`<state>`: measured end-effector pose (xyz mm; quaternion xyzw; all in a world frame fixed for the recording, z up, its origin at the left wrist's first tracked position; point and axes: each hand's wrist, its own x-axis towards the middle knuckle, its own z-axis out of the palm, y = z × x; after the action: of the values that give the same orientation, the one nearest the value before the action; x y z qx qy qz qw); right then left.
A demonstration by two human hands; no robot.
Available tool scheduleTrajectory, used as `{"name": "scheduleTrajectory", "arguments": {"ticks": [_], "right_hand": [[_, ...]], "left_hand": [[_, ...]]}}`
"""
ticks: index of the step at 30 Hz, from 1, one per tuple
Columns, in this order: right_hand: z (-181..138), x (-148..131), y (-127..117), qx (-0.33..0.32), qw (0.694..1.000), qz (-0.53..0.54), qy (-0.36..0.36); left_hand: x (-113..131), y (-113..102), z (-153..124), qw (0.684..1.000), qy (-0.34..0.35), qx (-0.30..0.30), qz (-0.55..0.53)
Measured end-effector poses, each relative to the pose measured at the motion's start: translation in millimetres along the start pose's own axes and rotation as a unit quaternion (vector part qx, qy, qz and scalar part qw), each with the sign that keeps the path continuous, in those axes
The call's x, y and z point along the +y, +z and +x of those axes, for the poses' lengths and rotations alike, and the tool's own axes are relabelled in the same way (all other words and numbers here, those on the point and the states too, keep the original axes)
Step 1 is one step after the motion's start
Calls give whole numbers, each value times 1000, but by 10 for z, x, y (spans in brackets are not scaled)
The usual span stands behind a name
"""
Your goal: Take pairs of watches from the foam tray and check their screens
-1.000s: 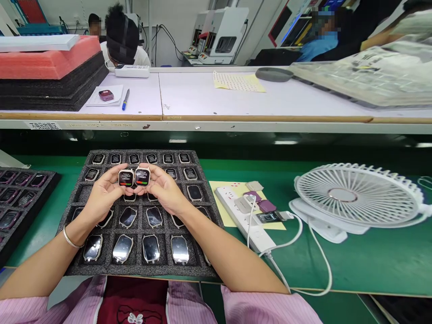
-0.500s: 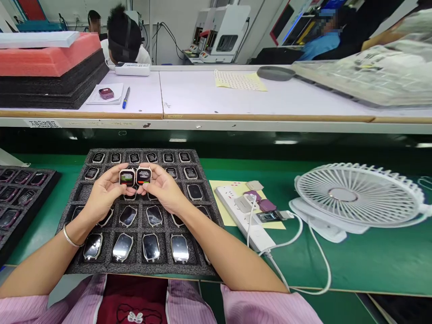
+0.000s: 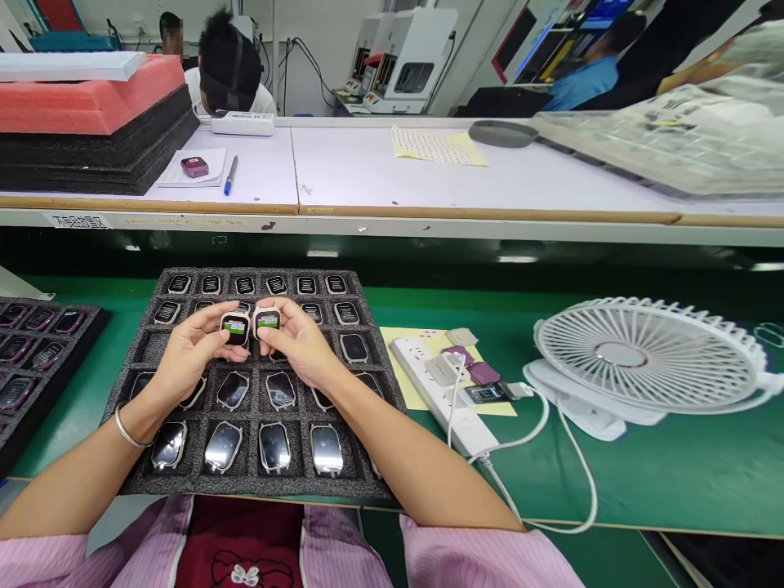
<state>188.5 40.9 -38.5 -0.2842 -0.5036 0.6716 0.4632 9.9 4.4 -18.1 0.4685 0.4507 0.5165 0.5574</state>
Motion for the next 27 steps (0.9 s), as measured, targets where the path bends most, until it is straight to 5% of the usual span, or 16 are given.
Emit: {"name": "scheduleTrajectory", "arguments": {"ticks": [27], "right_hand": [[64,-27,103,23,999,21,-28]], "left_hand": [[88,49,-41,998,44,18,-42]]}}
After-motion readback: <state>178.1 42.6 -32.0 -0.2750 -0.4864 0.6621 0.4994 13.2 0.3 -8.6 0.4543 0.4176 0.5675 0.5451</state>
